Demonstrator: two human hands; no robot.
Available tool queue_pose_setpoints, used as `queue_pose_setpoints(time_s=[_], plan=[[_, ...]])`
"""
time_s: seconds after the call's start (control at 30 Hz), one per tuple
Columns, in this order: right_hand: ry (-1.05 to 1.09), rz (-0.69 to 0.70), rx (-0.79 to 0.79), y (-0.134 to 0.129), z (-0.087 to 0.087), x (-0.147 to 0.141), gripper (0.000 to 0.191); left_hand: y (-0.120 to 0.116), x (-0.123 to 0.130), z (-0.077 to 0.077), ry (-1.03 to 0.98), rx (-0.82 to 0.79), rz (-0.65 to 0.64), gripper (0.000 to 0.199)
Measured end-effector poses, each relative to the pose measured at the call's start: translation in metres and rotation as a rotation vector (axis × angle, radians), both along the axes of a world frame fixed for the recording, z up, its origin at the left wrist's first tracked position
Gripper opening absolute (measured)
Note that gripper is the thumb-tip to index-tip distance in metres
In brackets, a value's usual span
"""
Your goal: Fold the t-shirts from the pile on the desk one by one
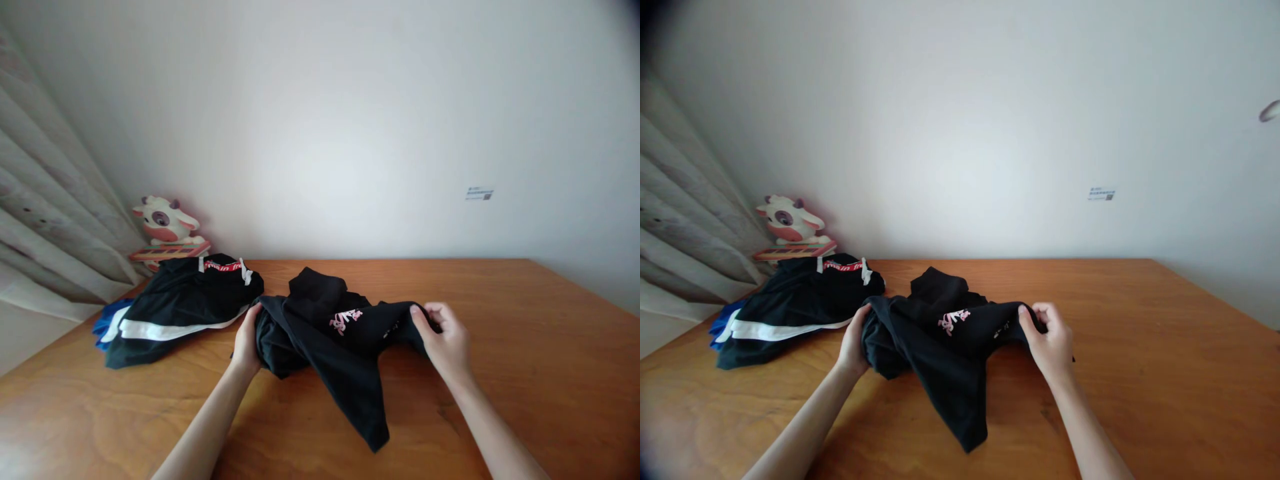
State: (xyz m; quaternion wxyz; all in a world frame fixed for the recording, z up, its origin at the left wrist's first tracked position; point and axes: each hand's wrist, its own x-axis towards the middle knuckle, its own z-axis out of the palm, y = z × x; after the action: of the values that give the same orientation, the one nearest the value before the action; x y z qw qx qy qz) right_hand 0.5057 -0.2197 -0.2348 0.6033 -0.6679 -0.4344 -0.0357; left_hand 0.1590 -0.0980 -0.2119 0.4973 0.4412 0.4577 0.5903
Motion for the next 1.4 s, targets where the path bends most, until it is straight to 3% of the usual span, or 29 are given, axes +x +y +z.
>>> queue_pose_setpoints(time_s=[0.07,0.17,0.27,0.43,0.57,0.67,0.77,0.83,0.93,1.03,1.17,1.3,1.4], plan=[[-0.056,-0.075,0.006,0.001,-0.003,0.005,0.039,0.003,0.0,-0.005,0.138,0.082,0.023,0.039],[-0.311,-0.214,-0.082,0.001,-0.007,0.012,0.041,0.006,0.001,-0.013,0.376,0.242,0.045,0.043],[-0.441,-0.172,-0.221,-0.001,-0.01,0.013,0.041,0.002,-0.001,-0.013,0.608,0.411,0.053,0.033],[-0.43,0.004,-0.31,0.002,-0.019,0.008,0.039,-0.027,-0.002,0.008,0.954,0.846,-0.176,0.05],[-0.438,0.116,-0.403,0.002,-0.023,0.01,0.035,-0.054,0.017,0.02,1.184,0.97,-0.437,0.065],[-0.414,0.24,-0.451,-0.002,-0.021,0.014,0.039,-0.067,0.037,0.019,1.241,0.972,-0.592,0.061],[-0.428,0.309,-0.422,-0.005,-0.019,0.016,0.044,-0.068,0.044,0.014,1.202,0.929,-0.624,0.046],[-0.446,0.317,-0.386,-0.005,-0.017,0.016,0.034,-0.062,0.04,0.01,1.08,0.836,-0.569,0.034],[-0.402,0.295,-0.33,-0.003,-0.015,0.016,0.022,-0.046,0.029,0.009,0.783,0.556,-0.331,0.029],[-0.253,0.114,-0.216,-0.001,-0.009,0.015,0.027,-0.029,0.019,0.012,0.454,0.283,-0.115,0.039],[-0.232,-0.051,-0.05,-0.001,0.002,0.009,0.033,-0.016,0.012,0.013,0.17,0.155,-0.111,0.052],[-0.347,-0.074,0.022,-0.003,0.009,0.004,0.033,-0.017,0.011,0.012,0.234,0.177,-0.1,0.049],[-0.349,-0.183,-0.004,-0.004,0.005,0.006,0.042,-0.028,0.014,0.013,0.524,0.327,-0.084,0.039]])
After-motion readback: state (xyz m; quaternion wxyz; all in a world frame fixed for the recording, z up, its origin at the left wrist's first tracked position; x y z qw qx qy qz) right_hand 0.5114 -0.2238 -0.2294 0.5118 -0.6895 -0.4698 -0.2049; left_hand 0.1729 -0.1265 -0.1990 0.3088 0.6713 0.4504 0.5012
